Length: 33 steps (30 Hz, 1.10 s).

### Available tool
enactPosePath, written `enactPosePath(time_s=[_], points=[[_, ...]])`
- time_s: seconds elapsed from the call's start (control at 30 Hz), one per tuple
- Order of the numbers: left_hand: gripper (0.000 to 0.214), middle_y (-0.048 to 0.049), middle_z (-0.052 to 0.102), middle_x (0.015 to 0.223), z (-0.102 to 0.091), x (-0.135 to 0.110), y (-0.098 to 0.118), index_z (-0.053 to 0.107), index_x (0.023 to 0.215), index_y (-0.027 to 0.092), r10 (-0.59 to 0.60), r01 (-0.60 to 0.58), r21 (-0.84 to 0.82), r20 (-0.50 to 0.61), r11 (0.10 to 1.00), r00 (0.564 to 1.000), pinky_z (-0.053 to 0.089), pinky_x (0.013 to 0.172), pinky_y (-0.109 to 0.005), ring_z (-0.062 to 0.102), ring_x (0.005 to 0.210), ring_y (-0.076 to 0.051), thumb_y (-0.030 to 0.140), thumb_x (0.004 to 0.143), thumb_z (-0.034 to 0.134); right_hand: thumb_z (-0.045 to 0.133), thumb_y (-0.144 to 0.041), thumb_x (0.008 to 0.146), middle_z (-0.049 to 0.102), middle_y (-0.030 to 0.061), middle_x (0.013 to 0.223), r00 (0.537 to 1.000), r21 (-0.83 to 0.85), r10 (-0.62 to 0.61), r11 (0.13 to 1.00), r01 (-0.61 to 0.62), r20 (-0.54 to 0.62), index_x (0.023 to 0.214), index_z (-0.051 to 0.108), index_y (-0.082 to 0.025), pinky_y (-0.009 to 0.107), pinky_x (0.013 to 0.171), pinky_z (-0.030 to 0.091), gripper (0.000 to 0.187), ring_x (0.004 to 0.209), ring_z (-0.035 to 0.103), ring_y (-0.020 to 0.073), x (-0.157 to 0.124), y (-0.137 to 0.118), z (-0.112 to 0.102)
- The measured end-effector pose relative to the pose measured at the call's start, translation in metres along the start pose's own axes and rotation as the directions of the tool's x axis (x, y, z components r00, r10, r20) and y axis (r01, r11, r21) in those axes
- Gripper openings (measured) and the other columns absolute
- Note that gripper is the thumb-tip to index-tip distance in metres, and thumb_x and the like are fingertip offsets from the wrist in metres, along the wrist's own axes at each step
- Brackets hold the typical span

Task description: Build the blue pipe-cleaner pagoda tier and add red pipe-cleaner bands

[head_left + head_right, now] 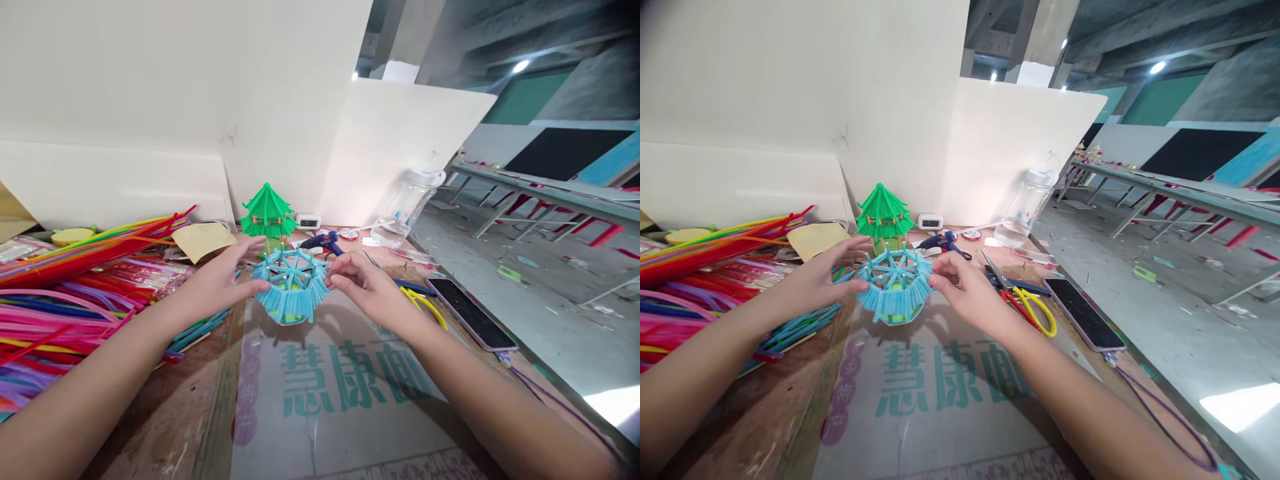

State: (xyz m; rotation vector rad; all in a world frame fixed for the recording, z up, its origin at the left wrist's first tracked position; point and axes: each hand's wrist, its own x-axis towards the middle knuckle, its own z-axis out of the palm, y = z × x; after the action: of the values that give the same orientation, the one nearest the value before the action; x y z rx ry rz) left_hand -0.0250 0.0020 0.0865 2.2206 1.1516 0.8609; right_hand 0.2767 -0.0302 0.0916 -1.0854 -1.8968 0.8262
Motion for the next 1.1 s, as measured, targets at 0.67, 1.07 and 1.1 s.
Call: enactPosePath(time_s=[0.67, 1.07, 1.1], points=[[0.071, -0.0149, 0.056, 0.147, -0.009, -0.001, 0.006, 0.050, 0.144, 0.019, -0.025, 0.023, 0.050, 0.041, 0.998, 0.999, 0.047, 0.112, -0.049, 0.058, 0.131, -0.033, 0.059, 0.087, 0.066, 0.060, -0.035, 0.093, 0.067, 0.0029, 0.091, 0.999, -0.127, -0.045, 0.991, 0.043, -0.009, 0.096, 0.059, -0.022, 0.034, 0.077, 0.057, 0.013, 0.085, 0.066, 0.0175, -0.002, -0.007, 0.004], [0.080, -0.0170, 0.044, 0.156, 0.018, -0.003, 0.027, 0.038, 0.152, 0.018, -0.006, 0.010, 0.028, -0.138, 1.000, 0.990, 0.036, 0.120, -0.051, 0.042, 0.146, -0.033, 0.060, 0.088, 0.063, 0.061, -0.035, 0.094, 0.069, 0.0037, 0.093, 0.999, -0.092, -0.046, 0.995, 0.047, 0.009, 0.095, 0.060, -0.022, 0.036, 0.081, 0.059, 0.014, 0.088, 0.069, 0.0185, -0.001, -0.005, 0.005], [0.082, -0.0170, 0.044, 0.156, 0.016, -0.003, 0.027, 0.037, 0.153, 0.018, -0.010, 0.014, 0.027, -0.130, 1.000, 0.991, 0.037, 0.120, -0.051, 0.044, 0.144, -0.033, 0.060, 0.088, 0.064, 0.061, -0.036, 0.093, 0.070, 0.0039, 0.092, 0.999, -0.084, -0.044, 0.995, 0.045, 0.010, 0.095, 0.060, -0.022, 0.037, 0.081, 0.059, 0.014, 0.087, 0.070, 0.0187, 0.000, -0.005, 0.003]])
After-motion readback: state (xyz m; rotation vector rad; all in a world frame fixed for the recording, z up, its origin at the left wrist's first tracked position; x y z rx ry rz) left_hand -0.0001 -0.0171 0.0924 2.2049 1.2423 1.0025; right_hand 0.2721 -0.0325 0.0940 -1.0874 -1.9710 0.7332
